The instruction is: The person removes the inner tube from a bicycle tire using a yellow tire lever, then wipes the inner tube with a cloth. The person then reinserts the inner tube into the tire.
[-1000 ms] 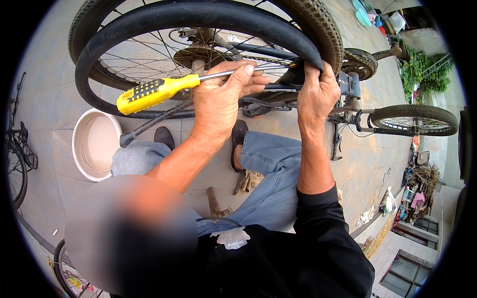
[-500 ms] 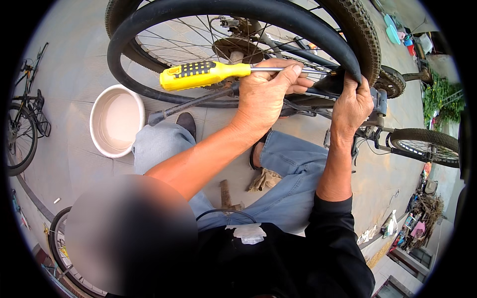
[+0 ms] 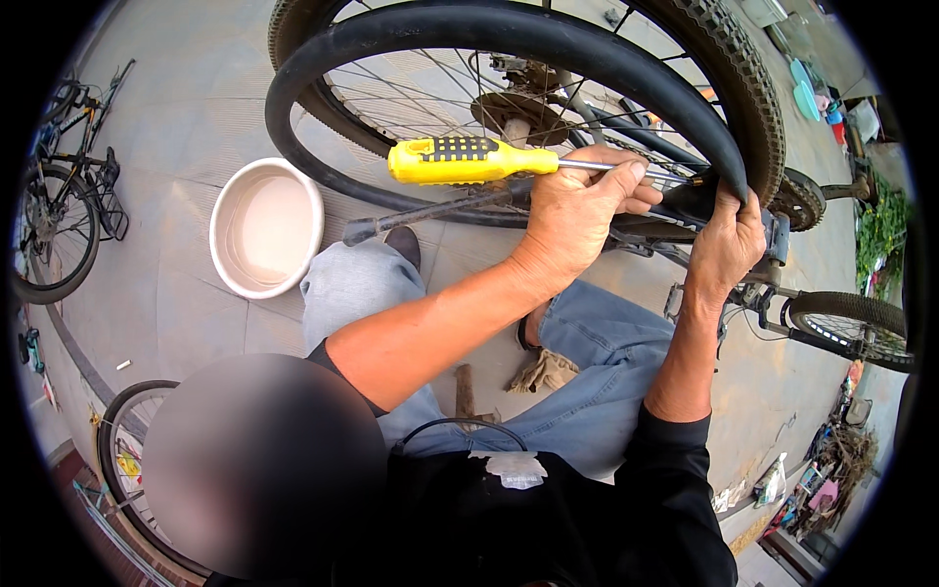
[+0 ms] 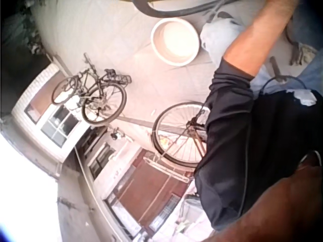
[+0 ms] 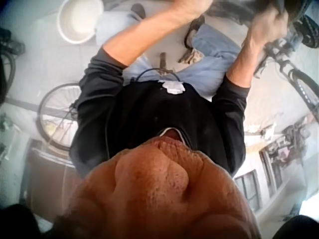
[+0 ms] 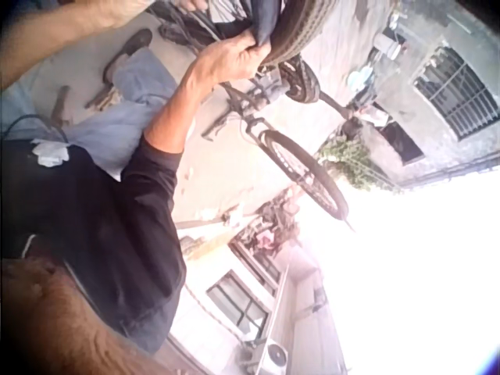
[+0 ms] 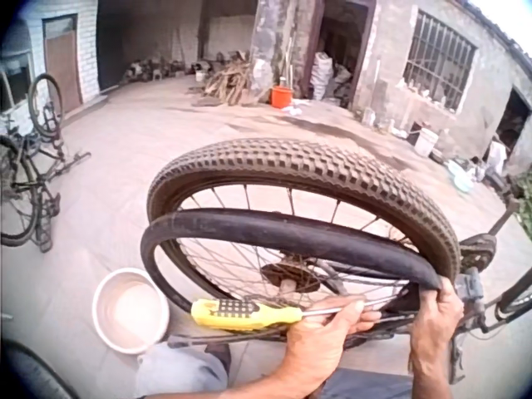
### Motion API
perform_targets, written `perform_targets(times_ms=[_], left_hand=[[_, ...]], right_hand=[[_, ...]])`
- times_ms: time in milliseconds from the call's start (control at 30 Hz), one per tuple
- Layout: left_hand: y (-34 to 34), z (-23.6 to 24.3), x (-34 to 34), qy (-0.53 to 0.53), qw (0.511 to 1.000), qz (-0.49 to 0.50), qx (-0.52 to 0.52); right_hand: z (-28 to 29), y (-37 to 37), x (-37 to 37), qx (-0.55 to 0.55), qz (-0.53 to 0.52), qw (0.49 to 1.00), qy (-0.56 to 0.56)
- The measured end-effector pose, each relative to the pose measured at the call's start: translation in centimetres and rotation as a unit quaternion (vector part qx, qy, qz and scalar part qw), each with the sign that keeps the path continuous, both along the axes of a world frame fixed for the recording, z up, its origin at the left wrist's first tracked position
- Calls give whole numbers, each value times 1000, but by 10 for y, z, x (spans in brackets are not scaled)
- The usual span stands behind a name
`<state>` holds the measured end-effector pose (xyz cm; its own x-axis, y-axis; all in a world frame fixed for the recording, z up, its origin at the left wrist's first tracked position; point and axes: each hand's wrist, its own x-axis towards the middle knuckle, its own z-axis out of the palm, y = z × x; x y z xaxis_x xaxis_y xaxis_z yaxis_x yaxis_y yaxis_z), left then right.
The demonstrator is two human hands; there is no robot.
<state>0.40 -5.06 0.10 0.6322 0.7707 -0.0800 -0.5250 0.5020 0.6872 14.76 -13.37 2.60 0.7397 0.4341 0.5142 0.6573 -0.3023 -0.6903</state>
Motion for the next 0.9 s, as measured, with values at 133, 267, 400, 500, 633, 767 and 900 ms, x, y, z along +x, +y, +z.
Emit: perform_targets(times_ms=[133,267,400,500,633,767,900], left_hand=[[0,0,0,3,1000,-5,3],[0,-1,0,3,1000,-4,12],[-1,-2,1,-2,1000,-3,13],[-1,-3,2,-4,1000,-5,6],[-1,-4,2,-7,1000,-6,5],[-1,-4,2,-1,1000,-4,-1],[-1,-4,3,-5,1000,-5,2]], right_hand=[[0,-1,1,-9,-6,1000,0],[1,-1,1,-11,-7,1000,8],[-1,-1,2,-12,-6,1000,6],[-1,-1,3,-8,0,1000,4],[-2,-2,4,-2,1,1000,0],[-2,-2,4,-12,-4,1000,-1],[-2,-2,3,-4,0,1000,11]])
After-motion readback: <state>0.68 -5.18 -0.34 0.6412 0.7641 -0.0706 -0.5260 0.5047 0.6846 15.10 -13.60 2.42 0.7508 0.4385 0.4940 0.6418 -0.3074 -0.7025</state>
